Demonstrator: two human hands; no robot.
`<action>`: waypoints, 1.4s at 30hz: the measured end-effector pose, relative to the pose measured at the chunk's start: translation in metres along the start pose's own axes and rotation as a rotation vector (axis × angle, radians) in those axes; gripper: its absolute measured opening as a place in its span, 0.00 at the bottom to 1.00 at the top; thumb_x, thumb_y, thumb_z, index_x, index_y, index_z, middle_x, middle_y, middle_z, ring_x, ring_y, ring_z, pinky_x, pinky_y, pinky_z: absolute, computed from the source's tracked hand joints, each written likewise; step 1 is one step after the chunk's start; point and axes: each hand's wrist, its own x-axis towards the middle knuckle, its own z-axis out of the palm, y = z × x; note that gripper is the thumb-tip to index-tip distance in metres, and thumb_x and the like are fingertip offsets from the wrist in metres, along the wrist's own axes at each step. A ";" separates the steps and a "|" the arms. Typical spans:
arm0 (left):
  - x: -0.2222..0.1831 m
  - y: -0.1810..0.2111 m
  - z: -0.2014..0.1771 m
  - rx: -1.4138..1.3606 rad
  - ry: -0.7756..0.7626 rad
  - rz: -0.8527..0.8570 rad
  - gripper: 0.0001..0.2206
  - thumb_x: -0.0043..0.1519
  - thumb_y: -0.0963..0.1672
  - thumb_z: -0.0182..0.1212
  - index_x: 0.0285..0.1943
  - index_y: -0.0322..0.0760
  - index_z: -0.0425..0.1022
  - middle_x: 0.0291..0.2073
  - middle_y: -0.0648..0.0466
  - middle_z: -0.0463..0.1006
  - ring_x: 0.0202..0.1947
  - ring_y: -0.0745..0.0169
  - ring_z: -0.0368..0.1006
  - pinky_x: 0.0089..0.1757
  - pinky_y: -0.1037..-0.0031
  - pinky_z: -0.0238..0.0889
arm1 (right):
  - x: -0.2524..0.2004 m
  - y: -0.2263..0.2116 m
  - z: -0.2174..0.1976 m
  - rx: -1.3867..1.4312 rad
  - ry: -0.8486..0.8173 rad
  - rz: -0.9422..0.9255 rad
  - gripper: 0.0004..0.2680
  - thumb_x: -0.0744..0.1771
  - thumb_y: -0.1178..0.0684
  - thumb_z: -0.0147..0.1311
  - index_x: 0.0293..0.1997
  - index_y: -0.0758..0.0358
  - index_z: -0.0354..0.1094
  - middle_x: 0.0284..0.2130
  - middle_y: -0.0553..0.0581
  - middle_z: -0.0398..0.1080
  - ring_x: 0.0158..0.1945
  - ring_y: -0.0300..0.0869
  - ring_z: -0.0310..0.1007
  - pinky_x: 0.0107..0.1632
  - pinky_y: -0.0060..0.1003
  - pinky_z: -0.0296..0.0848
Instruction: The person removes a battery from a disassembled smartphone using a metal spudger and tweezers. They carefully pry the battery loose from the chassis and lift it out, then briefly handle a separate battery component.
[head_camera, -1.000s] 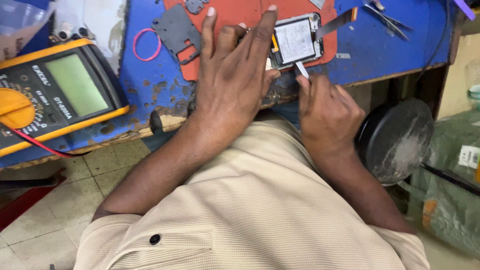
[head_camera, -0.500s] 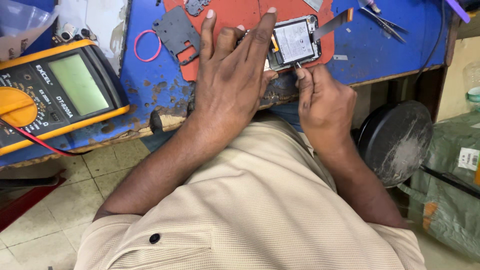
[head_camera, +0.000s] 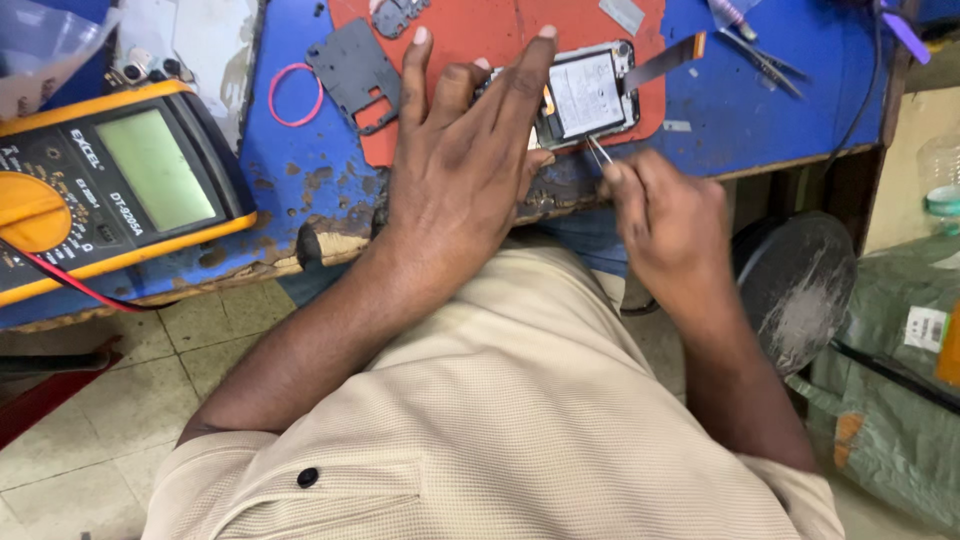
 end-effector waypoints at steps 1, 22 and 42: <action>0.001 0.000 -0.001 -0.011 0.019 0.012 0.39 0.63 0.46 0.70 0.77 0.29 0.48 0.61 0.50 0.73 0.58 0.47 0.64 0.72 0.41 0.31 | -0.005 0.008 -0.007 -0.065 -0.006 -0.033 0.08 0.74 0.54 0.55 0.38 0.65 0.72 0.27 0.62 0.73 0.28 0.49 0.75 0.33 0.41 0.70; 0.001 0.002 0.003 0.025 0.029 -0.044 0.39 0.63 0.46 0.73 0.78 0.32 0.50 0.56 0.54 0.76 0.59 0.49 0.65 0.73 0.41 0.36 | 0.088 -0.015 -0.057 -0.128 -0.209 -0.767 0.34 0.62 0.50 0.72 0.71 0.69 0.49 0.59 0.68 0.69 0.60 0.59 0.70 0.72 0.57 0.57; 0.006 0.001 0.002 -0.025 0.019 -0.110 0.46 0.56 0.47 0.75 0.79 0.29 0.49 0.44 0.56 0.75 0.53 0.53 0.66 0.73 0.47 0.36 | 0.128 -0.016 -0.039 -0.156 -0.419 -0.704 0.42 0.56 0.52 0.75 0.77 0.58 0.48 0.48 0.62 0.70 0.54 0.56 0.69 0.60 0.56 0.58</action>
